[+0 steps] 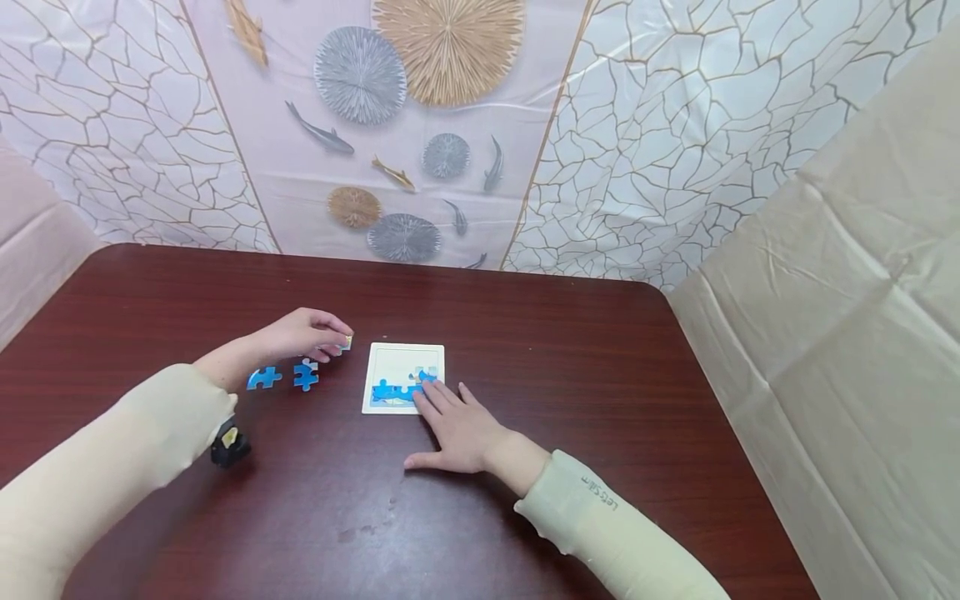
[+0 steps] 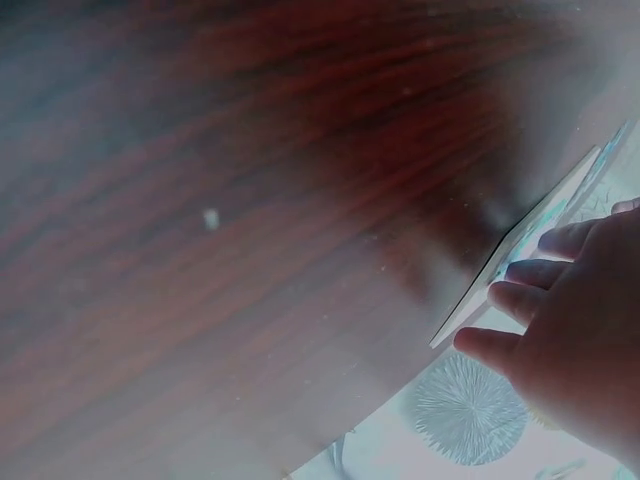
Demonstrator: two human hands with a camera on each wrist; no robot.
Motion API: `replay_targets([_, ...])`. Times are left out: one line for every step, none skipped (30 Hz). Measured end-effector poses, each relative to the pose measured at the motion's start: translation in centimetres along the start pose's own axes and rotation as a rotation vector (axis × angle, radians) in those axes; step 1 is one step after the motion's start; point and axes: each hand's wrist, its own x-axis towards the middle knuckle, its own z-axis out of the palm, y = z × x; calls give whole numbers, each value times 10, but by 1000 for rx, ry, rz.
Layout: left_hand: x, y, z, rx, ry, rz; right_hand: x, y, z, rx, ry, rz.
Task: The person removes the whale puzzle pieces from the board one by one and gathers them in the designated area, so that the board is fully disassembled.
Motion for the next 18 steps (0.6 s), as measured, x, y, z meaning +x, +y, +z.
replay_targets([2, 2, 3, -7, -10, 5, -1, 0, 0, 2, 3, 0])
replay_targets([4, 5, 7, -9, -18, 7, -2, 1, 0, 4, 0, 3])
replay_targets([6, 7, 11, -11, -26, 8, -3, 1, 0, 5, -5, 6])
replay_targets([7, 9, 14, -10, -30, 5, -4, 1, 0, 6, -9, 8])
replay_targets([9, 10, 18, -9, -33, 1, -5, 1, 0, 8, -13, 9])
replay_targets([11, 12, 22, -7, -36, 0, -5, 1, 0, 12, -15, 11])
replay_targets([12, 14, 25, -3, -40, 0, -6, 1, 1, 13, -20, 13])
replay_targets([14, 15, 29, -4, -43, -3, -7, 0, 1, 11, -26, 15])
replay_targets([15, 16, 32, -3, -48, 1, -7, 0, 1, 8, -29, 16])
replay_targets([16, 17, 36, -7, -55, 2, -8, 0, 2, 6, -30, 15])
replay_targets([17, 19, 39, -11, -63, 4, -9, 0, 2, 4, -31, 15])
replay_targets([18, 20, 42, -7, -69, 3, -9, 0, 3, 2, -30, 14])
replay_targets([18, 21, 45, -3, -77, 4, -10, 0, 3, -2, -30, 14])
replay_targets([19, 22, 48, 1, -82, 3, -10, 1, 4, -3, -30, 13])
replay_targets([20, 23, 51, 11, -88, 7, -10, 1, 4, -2, -29, 12])
replay_targets([21, 23, 54, 13, -92, 5, -11, 1, 4, -1, -28, 11])
replay_targets([22, 24, 56, 21, -96, 5, -11, 1, 4, -1, -26, 10])
replay_targets([23, 24, 58, 26, -100, 3, -11, 1, 5, 0, -24, 9])
